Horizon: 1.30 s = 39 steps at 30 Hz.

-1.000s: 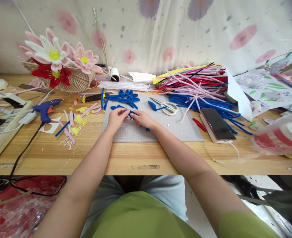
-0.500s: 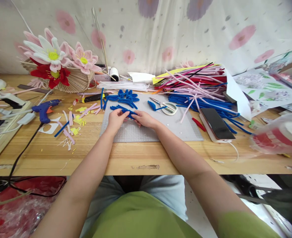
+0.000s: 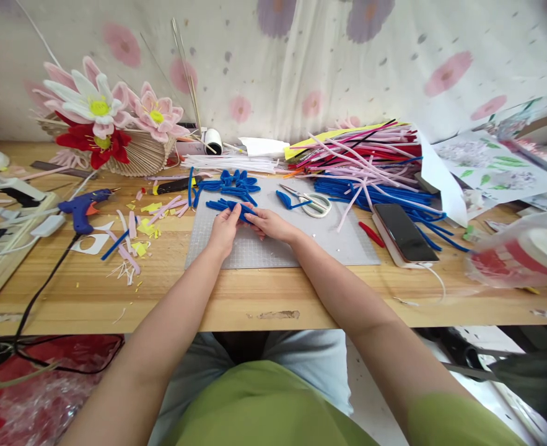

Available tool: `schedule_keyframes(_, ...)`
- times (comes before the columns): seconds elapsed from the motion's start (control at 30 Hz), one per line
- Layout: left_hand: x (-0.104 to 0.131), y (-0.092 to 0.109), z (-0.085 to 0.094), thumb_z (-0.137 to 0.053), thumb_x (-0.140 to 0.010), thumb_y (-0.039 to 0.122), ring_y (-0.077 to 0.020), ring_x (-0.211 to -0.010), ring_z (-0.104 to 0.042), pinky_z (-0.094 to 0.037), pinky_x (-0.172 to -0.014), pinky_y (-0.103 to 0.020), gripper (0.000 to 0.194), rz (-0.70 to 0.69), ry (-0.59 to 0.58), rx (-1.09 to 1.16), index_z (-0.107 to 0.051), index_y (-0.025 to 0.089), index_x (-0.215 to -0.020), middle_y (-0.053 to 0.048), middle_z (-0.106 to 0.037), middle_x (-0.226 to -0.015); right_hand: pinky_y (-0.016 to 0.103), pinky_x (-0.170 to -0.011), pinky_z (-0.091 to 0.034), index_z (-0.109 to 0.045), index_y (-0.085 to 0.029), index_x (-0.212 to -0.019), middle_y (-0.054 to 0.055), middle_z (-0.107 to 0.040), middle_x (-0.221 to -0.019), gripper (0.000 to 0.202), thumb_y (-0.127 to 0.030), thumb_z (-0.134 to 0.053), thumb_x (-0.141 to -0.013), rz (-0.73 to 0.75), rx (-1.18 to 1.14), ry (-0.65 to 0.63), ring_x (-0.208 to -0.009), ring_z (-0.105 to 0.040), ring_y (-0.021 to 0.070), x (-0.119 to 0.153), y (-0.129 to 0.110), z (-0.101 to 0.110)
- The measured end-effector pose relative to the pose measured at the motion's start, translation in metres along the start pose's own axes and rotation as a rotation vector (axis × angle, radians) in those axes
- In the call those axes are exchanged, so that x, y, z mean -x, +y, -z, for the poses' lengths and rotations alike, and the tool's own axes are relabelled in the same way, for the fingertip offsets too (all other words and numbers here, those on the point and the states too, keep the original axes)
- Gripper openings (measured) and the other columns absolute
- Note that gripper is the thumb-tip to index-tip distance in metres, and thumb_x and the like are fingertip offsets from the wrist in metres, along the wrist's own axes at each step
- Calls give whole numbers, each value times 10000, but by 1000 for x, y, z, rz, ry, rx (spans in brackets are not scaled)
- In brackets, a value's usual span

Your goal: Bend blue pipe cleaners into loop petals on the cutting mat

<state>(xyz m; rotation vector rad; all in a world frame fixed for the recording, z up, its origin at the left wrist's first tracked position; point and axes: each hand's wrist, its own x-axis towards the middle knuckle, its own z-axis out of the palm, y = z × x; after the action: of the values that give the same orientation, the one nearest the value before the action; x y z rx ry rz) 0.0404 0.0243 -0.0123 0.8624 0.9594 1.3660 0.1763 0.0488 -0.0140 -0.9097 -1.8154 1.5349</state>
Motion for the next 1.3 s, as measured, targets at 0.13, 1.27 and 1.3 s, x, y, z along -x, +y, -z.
schedule_keyframes(0.13, 0, -1, -1, -607, -741, 451, -207, -914, -645, -487, -781, -305, 352, -66, 74, 7, -643, 110, -820, -113, -704, -849, 194, -406, -387, -516, -157, -800, -75, -373, -496, 337, -493, -506, -816, -66, -10, -76, -410, -385, 48, 2, -4, 2)
schedule_keyframes(1.27, 8, 21, 10, -568, -784, 432, -14, -368, -285, -130, -330, -104, 284, 492, -305, -51, -469, 165, -792, 50, -410, -546, 202, -451, -249, -519, -140, -588, -57, -418, -498, 393, -518, -616, -639, -84, -122, 298, -474, -349, 46, -13, -5, -1)
schedule_keyframes(1.3, 8, 21, 9, -548, -789, 462, -14, -364, -281, -125, -333, -104, 303, 467, -276, -46, -459, 173, -804, 54, -408, -542, 208, -452, -234, -496, -146, -553, -60, -395, -483, 398, -516, -616, -633, -77, -93, 355, -472, -329, 46, -14, -4, -2)
